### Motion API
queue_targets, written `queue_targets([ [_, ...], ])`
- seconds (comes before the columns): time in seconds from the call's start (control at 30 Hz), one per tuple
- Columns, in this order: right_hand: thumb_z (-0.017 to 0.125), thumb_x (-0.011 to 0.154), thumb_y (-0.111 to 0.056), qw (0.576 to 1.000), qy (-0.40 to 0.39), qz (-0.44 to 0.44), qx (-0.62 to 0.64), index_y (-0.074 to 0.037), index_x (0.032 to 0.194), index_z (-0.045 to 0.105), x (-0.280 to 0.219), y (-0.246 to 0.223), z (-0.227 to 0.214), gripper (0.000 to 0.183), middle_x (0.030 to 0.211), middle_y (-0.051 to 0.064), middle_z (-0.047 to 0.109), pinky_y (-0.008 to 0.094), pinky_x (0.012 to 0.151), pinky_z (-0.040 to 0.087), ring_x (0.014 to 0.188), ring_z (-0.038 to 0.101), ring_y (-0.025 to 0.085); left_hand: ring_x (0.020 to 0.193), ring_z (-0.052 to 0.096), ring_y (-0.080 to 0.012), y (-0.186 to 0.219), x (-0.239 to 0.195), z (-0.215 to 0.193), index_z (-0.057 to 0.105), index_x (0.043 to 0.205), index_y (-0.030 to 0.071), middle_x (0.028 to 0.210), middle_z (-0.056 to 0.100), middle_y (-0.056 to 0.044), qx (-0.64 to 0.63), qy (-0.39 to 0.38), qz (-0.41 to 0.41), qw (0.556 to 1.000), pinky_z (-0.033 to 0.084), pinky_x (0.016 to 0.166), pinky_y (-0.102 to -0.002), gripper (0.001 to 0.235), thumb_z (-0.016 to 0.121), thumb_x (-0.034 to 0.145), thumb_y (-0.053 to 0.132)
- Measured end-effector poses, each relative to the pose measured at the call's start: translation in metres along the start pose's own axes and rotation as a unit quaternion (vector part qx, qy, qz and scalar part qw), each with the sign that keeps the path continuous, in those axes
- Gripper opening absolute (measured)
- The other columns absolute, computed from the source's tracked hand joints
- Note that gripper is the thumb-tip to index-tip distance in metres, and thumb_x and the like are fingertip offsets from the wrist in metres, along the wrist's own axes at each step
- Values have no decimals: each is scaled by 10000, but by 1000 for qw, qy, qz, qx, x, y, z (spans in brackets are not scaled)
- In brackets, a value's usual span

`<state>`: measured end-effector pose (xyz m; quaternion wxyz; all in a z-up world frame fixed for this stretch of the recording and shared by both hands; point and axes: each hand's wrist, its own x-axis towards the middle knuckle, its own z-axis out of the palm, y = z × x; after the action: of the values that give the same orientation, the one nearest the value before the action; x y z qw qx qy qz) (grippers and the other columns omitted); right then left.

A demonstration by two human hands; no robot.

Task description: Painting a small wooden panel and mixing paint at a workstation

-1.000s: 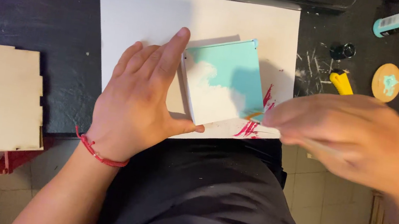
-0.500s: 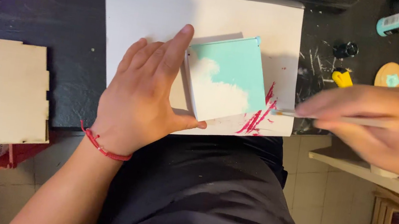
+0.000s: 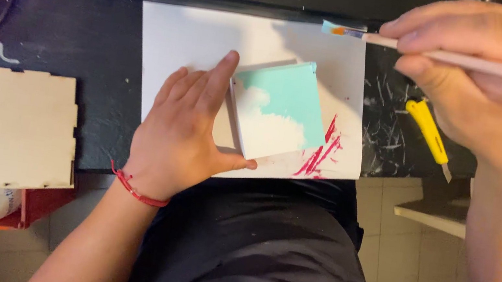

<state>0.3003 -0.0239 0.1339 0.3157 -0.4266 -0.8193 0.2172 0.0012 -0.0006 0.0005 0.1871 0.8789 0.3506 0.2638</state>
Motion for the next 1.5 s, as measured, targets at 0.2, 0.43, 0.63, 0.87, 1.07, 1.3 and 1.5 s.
queue_targets([
  [0.2, 687, 996, 134, 998, -17, -1, -54, 198, 1029, 664, 24, -10, 12, 76, 1093, 331, 694, 403, 970, 579, 1035, 714, 379, 1199, 549, -345, 2, 2, -1, 218, 1528, -18, 1386, 572, -170, 23, -18, -24, 999, 347, 1149, -497, 1439, 966, 498, 654],
  [0.43, 636, 1045, 87, 998, 6, 29, -57, 79, 1039, 654, 19, 1, 41, 21, 1078, 201, 720, 324, 930, 561, 1071, 728, 303, 1267, 538, -322, 2, 3, -1, 366, 1466, -40, 1480, 508, -159, 31, -24, -24, 999, 326, 1154, -467, 1341, 941, 485, 670],
  [0.63, 698, 1049, 41, 989, 56, 45, -125, 33, 1036, 629, 17, 0, 41, 71, 1016, 147, 698, 348, 854, 509, 943, 697, 273, 1261, 540, -318, 1, 4, -1, 385, 1459, -25, 1466, 520, -147, 43, -24, -20, 999, 319, 1160, -461, 1335, 924, 476, 700],
  [0.87, 823, 944, -166, 974, -64, 147, -163, -72, 1015, 618, 34, -29, 37, 236, 848, -34, 714, 252, 655, 453, 639, 628, 93, 1240, 549, -302, 3, 4, -1, 369, 1471, -7, 1380, 571, -139, 56, -26, -36, 997, 316, 1170, -451, 1386, 929, 438, 728],
  [1.07, 751, 1058, -176, 970, -81, 73, -217, -56, 1037, 587, 40, 12, 43, 204, 873, 25, 656, 348, 661, 469, 704, 629, 207, 1240, 543, -305, 3, 4, -4, 389, 1450, 6, 1397, 555, -149, 42, -31, -39, 998, 308, 1161, -453, 1320, 920, 467, 709],
  [1.3, 712, 1095, -193, 975, -79, 73, -194, -75, 956, 551, 49, 27, 49, 243, 973, 28, 613, 337, 645, 421, 675, 565, 197, 1183, 573, -293, 5, 5, -10, 453, 1353, 19, 1310, 595, -127, 6, -12, -48, 999, 324, 1144, -468, 1151, 940, 497, 615],
  [1.5, 818, 1077, -188, 970, -48, 79, -225, -23, 1095, 600, 41, 28, 35, 274, 893, 61, 669, 341, 701, 468, 739, 627, 207, 1236, 541, -302, 4, 4, -10, 453, 1366, 27, 1342, 577, -146, -3, -29, -39, 999, 296, 1155, -471, 1169, 935, 454, 578],
])
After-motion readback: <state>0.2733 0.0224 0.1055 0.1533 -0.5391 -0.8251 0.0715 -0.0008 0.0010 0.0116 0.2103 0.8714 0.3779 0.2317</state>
